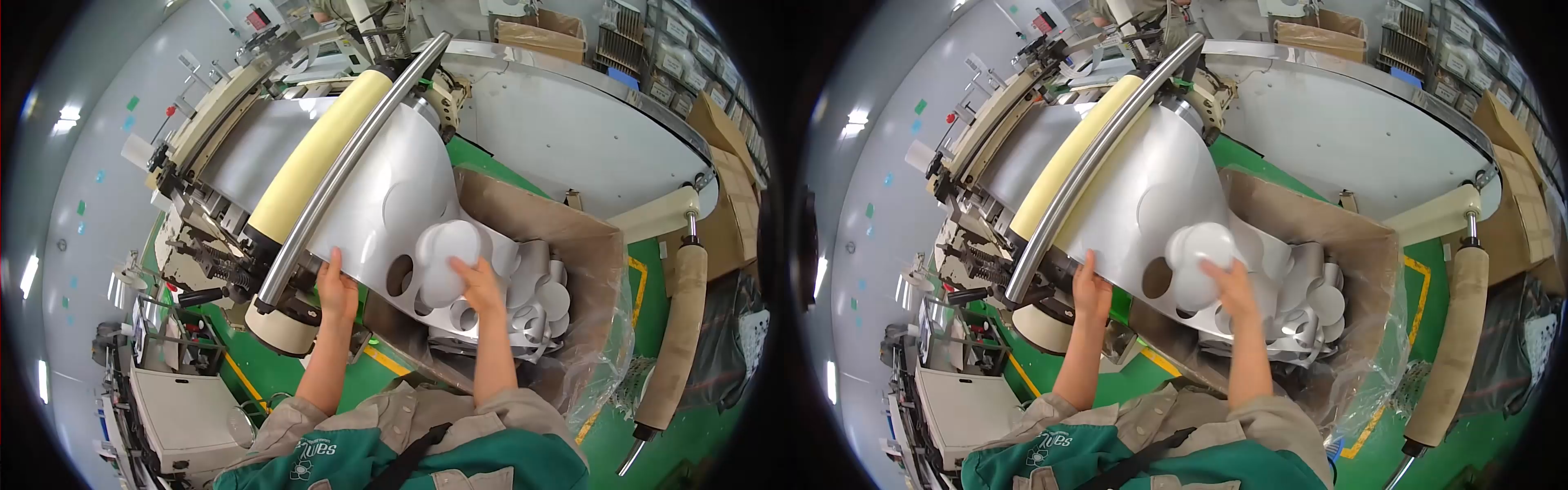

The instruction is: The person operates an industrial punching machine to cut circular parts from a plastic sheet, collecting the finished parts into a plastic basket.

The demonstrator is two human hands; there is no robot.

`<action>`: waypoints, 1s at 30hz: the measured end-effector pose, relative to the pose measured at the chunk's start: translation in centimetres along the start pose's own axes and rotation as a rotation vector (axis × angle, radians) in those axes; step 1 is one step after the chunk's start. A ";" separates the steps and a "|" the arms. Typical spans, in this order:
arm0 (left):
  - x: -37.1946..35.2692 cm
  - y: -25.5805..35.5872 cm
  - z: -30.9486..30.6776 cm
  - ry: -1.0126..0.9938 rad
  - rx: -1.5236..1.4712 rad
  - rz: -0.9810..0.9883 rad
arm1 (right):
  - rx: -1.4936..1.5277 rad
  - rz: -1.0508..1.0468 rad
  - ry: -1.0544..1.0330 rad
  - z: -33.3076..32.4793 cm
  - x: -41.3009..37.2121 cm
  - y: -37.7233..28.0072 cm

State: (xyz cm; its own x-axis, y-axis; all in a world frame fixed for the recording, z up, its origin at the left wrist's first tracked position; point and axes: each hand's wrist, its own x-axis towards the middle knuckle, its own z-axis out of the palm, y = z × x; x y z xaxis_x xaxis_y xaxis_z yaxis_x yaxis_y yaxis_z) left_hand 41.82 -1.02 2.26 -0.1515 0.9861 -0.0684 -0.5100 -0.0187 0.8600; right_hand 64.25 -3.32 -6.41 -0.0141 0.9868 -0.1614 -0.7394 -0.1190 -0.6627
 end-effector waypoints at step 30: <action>-1.8 -1.9 -0.8 -0.030 -0.034 -0.057 | -0.511 -0.053 -0.206 9.1 2.7 -1.3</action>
State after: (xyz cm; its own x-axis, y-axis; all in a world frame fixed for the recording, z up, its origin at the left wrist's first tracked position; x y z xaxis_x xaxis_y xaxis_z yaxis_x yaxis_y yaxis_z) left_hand 42.37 -2.89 0.29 -0.0965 0.9902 -0.1011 -0.5456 0.0324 0.8374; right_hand 59.09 0.53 0.64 -0.1551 0.9879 -0.0061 -0.3225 -0.0565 -0.9449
